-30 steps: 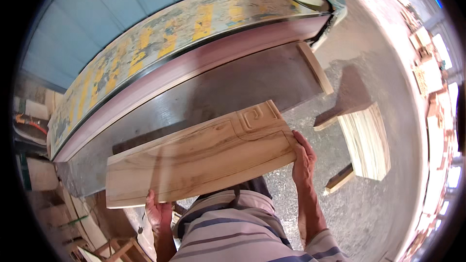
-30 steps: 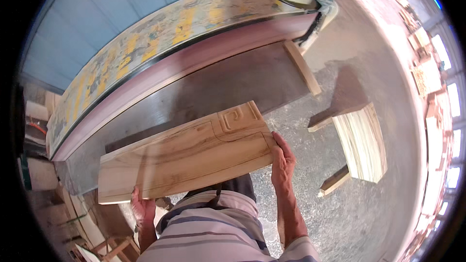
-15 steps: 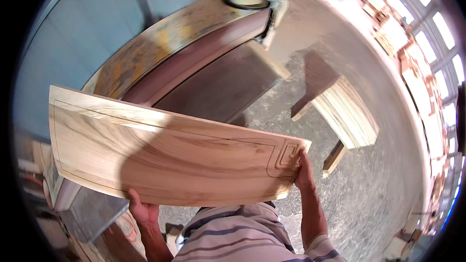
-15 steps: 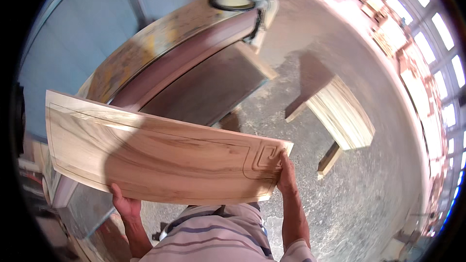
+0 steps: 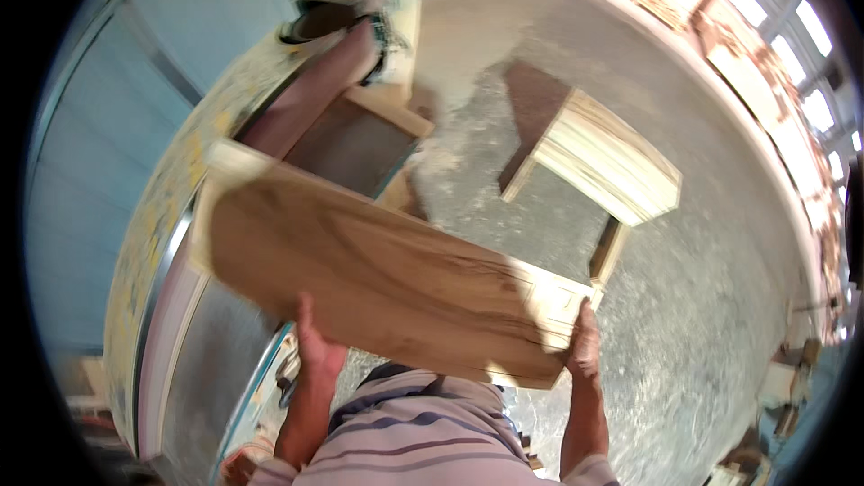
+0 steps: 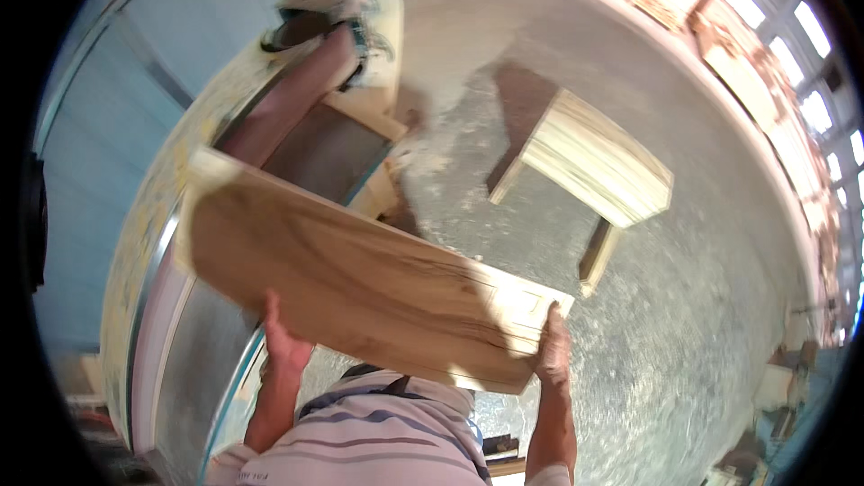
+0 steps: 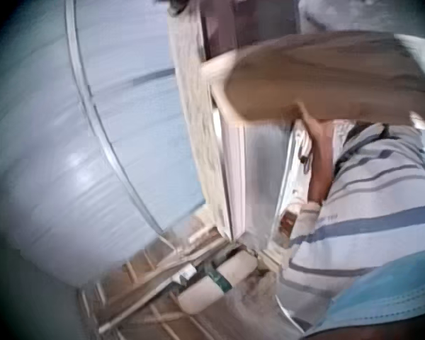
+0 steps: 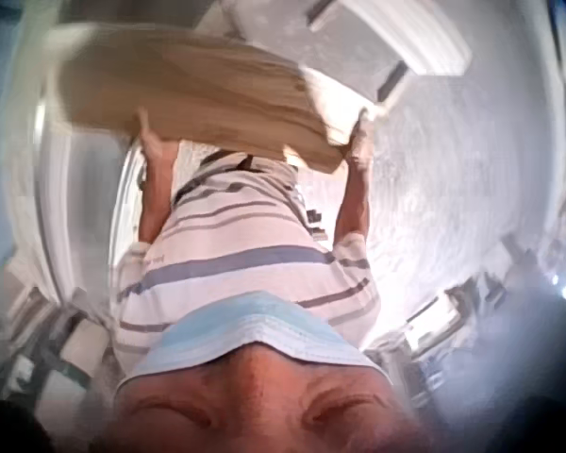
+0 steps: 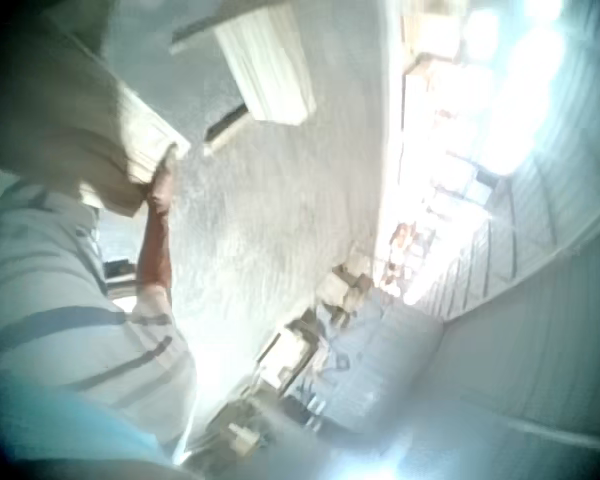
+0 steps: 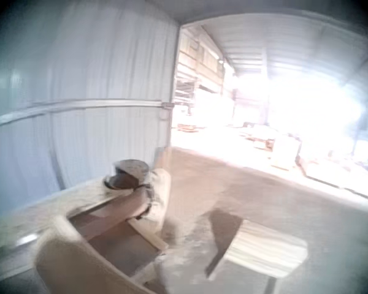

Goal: The person carries a wooden drawer front to a sanding machine and sands its edges and surfaces. They then measure the piece with a tape measure and mark it with a pencil before returning to sand the wood further.

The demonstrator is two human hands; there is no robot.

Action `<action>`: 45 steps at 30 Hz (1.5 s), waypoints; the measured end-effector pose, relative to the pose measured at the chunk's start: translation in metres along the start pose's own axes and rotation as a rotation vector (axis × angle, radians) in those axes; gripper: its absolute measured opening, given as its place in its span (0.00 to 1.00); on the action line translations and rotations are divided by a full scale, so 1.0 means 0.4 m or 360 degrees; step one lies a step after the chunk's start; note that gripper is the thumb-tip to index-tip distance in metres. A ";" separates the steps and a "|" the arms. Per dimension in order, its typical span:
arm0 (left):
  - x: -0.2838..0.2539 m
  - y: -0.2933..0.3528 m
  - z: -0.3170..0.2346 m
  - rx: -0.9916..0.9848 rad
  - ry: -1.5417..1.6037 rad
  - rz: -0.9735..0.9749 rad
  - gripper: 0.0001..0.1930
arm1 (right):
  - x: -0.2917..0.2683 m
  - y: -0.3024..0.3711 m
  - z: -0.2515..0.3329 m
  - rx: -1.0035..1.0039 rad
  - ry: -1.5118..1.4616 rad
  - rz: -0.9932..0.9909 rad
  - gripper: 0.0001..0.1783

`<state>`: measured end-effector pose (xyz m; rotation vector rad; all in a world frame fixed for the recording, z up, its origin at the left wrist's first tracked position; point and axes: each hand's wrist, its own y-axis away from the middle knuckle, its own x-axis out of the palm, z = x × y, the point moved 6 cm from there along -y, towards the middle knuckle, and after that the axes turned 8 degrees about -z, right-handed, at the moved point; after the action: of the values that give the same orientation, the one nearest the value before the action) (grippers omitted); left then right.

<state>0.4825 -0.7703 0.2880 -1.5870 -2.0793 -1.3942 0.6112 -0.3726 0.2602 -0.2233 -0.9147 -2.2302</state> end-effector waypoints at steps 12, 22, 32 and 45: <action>0.094 -0.231 0.268 -0.0099 -0.0167 -0.0302 0.37 | -0.166 -0.069 0.084 -0.0217 0.0388 0.0029 0.33; 0.103 -0.365 0.259 -0.0147 -0.0292 -0.0351 0.31 | -0.134 -0.141 0.030 -0.0056 0.0157 0.0089 0.42; 0.140 -0.352 0.305 -0.0198 -0.0219 -0.0412 0.37 | -0.075 -0.192 0.035 -0.0012 0.0380 0.0019 0.44; 0.150 -0.410 0.258 -0.0135 -0.0288 -0.0551 0.36 | -0.023 -0.231 0.018 0.0065 0.0224 -0.0015 0.42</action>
<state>0.3607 -0.6519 0.1774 -1.4841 -2.5309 -1.5091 0.5556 -0.3165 0.2111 -0.0422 -0.8853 -2.2030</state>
